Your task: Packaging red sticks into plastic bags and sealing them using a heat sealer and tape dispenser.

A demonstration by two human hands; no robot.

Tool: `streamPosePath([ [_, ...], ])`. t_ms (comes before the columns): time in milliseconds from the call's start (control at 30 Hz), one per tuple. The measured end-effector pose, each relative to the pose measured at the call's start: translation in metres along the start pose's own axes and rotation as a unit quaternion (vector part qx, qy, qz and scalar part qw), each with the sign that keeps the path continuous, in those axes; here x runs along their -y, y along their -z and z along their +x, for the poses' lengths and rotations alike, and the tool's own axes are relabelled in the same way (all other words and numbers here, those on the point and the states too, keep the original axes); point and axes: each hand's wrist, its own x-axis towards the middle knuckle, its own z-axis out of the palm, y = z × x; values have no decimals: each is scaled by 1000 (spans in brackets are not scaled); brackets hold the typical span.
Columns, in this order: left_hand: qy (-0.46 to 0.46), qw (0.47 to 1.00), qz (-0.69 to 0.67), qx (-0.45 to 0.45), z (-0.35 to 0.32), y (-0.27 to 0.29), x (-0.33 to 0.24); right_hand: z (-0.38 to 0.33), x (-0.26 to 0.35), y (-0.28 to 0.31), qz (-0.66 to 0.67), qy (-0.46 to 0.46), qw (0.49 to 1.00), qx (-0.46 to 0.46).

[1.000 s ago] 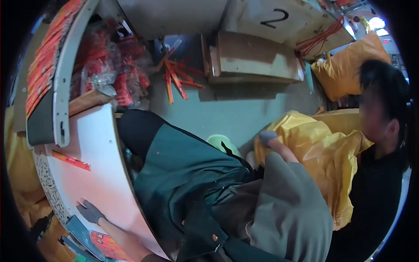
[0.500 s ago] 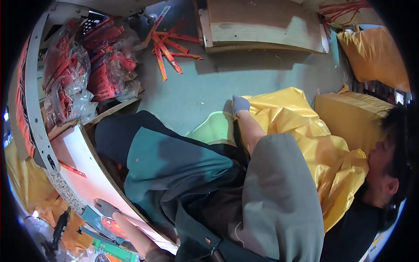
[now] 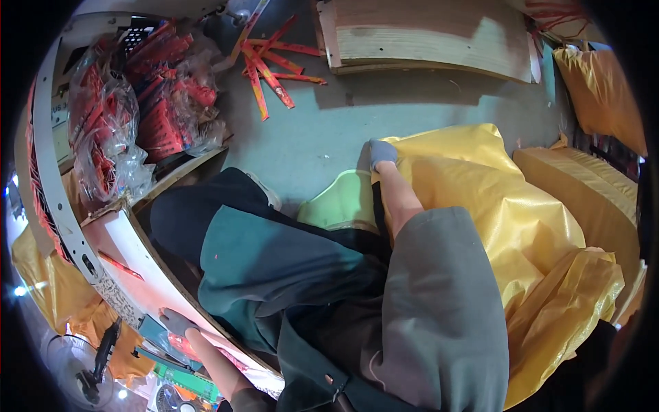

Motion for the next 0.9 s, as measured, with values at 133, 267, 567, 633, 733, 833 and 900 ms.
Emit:
streamPosePath([
  [133,15,1000,0,7,0,7,0,1,8,1,2,22,1000,20],
  [267,26,999,-3,20,-7,3,-11,14,1,-15,3,9,1000,-2],
  [567,10,999,36,-8,-11,5,-18,19,4,-32,-11,-43,997,-61],
  [633,1,999,28,-16,-12,8,-18,16,6,-36,-20,-56,991,-116],
  [733,7,999,33,-11,-11,-3,-11,14,3,-48,7,-77,982,-174],
  [833,52,998,34,-8,-10,3,-13,18,-4,-49,86,-71,980,-165],
  [900,22,999,35,-8,-13,2,-16,27,-4,-40,154,-70,972,-160],
])
